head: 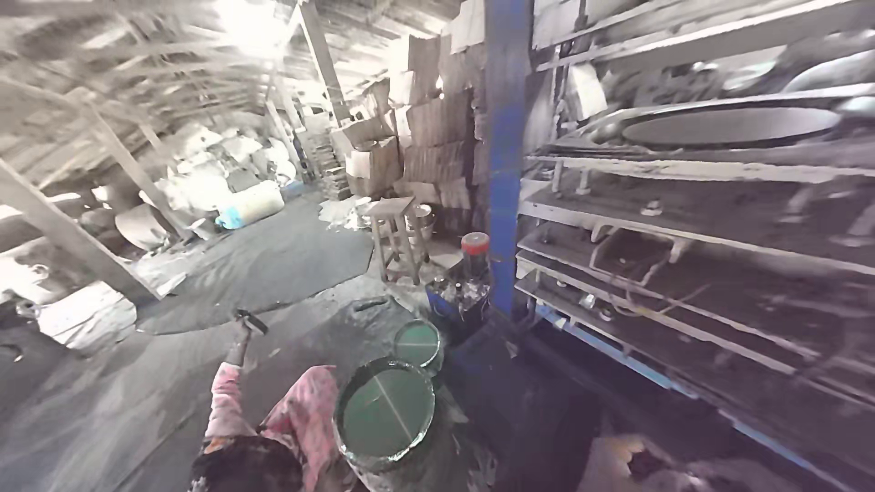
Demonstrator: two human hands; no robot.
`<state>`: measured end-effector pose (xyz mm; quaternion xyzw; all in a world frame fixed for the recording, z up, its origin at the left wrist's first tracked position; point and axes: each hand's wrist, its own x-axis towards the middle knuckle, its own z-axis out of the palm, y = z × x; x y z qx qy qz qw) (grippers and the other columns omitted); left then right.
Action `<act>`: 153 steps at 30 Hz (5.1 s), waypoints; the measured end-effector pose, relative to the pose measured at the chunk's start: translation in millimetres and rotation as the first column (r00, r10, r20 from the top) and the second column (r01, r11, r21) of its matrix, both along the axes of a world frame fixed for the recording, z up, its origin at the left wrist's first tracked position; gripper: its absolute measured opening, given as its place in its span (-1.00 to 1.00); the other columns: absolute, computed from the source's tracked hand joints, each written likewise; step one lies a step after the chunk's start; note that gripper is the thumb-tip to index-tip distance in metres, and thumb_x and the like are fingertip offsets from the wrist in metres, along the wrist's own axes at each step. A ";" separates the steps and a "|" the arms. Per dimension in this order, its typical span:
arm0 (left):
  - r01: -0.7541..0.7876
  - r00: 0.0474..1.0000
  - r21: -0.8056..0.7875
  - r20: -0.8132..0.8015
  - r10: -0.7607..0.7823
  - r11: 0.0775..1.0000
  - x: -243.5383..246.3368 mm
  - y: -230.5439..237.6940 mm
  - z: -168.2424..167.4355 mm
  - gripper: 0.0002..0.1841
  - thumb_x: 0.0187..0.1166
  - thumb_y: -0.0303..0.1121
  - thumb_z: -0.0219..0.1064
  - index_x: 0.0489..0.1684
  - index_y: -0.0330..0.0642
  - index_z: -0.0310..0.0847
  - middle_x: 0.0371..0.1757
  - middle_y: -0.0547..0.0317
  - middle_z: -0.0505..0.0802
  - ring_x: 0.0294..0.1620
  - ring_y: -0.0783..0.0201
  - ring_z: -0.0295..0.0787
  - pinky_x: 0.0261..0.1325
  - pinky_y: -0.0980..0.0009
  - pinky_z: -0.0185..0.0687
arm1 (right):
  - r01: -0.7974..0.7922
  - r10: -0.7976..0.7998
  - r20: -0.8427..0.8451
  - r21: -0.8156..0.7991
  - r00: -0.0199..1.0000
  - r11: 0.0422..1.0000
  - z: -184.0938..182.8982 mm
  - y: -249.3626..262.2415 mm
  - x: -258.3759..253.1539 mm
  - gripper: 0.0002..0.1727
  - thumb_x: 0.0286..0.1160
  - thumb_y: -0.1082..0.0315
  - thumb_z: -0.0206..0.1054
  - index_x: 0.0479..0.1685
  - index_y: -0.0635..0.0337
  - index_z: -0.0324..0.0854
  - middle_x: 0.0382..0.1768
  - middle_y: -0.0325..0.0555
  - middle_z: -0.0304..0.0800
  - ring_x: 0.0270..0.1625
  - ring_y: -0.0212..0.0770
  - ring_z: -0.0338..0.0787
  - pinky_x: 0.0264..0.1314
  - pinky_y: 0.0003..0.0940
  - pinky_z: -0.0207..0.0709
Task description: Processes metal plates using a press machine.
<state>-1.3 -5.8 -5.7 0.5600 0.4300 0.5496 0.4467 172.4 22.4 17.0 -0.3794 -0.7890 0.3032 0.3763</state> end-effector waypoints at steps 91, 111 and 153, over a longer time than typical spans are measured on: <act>-0.081 0.940 -0.182 0.314 0.136 0.980 -18.6 6.6 -4.9 -0.82 0.63 -0.58 0.15 0.08 -0.37 0.55 -0.13 0.31 0.71 -0.20 0.60 0.63 -0.04 0.59 0.60 | -0.020 0.006 0.146 0.090 0.989 0.996 27.2 15.1 -51.3 -0.81 0.32 0.59 0.44 -0.11 0.49 0.77 -0.02 0.44 0.77 0.02 0.40 0.80 0.10 0.32 0.61; 0.072 0.897 -0.155 0.441 0.004 0.985 -27.2 7.8 -9.8 -0.79 0.64 -0.61 0.02 -0.10 -0.14 0.55 -0.27 0.47 0.75 -0.29 0.62 0.67 -0.12 0.61 0.63 | -0.051 0.040 0.100 0.118 0.994 0.992 28.8 9.4 -48.1 -0.81 0.31 0.59 0.42 -0.13 0.51 0.77 -0.05 0.43 0.78 -0.01 0.35 0.82 0.10 0.23 0.64; 0.216 0.932 -0.024 0.302 -0.199 0.976 -32.9 3.5 -6.7 -0.82 0.69 -0.49 0.08 0.05 -0.31 0.57 -0.23 0.41 0.76 -0.32 0.60 0.71 -0.15 0.59 0.70 | -0.085 0.085 0.021 -0.008 0.996 0.996 25.9 4.0 -20.7 -0.75 0.42 0.46 0.44 -0.03 0.48 0.74 -0.02 0.32 0.81 -0.02 0.10 0.83 0.11 0.03 0.68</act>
